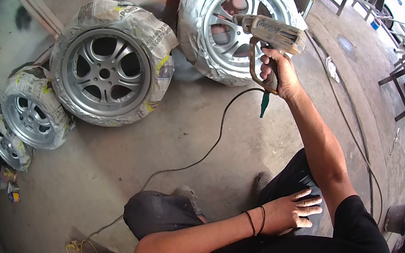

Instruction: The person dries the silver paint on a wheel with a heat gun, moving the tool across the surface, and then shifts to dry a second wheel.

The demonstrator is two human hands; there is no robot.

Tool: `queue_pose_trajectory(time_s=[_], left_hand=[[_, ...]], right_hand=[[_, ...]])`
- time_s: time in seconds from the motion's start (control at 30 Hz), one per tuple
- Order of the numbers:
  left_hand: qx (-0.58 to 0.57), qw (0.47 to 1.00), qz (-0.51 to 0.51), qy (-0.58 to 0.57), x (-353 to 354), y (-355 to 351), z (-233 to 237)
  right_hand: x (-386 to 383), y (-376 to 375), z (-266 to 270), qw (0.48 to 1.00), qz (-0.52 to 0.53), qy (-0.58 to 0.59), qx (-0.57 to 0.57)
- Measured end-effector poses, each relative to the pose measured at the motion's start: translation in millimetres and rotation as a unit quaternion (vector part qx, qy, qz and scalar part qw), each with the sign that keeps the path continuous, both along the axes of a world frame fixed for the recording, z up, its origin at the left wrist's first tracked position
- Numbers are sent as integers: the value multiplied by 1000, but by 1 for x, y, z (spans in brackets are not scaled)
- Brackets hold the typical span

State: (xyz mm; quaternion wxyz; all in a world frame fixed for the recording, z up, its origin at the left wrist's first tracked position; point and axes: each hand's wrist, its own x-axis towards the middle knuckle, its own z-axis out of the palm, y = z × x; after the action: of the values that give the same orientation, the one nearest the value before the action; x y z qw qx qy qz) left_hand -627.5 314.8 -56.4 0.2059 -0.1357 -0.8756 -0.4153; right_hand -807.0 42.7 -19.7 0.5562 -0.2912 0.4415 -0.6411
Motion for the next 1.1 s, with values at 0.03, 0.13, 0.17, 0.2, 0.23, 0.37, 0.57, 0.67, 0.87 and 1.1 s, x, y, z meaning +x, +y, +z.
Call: queue_pose_trajectory(time_s=[0.03,0.13,0.17,0.2,0.23,0.37,0.57,0.67,0.87,1.1], left_hand=[[0,1000,0,0,0,0,-1],[-9,1000,10,5,-2,2,-3],[-11,1000,11,6,-2,2,-3],[-13,1000,13,7,-1,2,-3],[-13,1000,13,7,-1,2,-3],[-5,1000,16,16,-1,2,-4],[-6,1000,10,11,-1,2,-5],[-6,1000,6,8,-1,2,-5],[-9,1000,6,8,-1,2,-5],[-5,1000,9,13,-1,2,-1]], right_hand=[[-1,-1,-2,1000,-5,8,3],[0,-1,-2,1000,-14,20,1],[1,-1,-1,1000,-19,23,-5],[1,-1,-1,1000,-19,23,-5],[1,-2,-2,999,-27,25,-3],[1,-3,-1,998,-57,21,-10],[-12,-10,-13,996,-91,12,-9],[-19,-12,-18,994,-108,15,1],[-21,-12,-19,992,-119,-21,28],[-18,-11,-18,992,-121,13,41]])
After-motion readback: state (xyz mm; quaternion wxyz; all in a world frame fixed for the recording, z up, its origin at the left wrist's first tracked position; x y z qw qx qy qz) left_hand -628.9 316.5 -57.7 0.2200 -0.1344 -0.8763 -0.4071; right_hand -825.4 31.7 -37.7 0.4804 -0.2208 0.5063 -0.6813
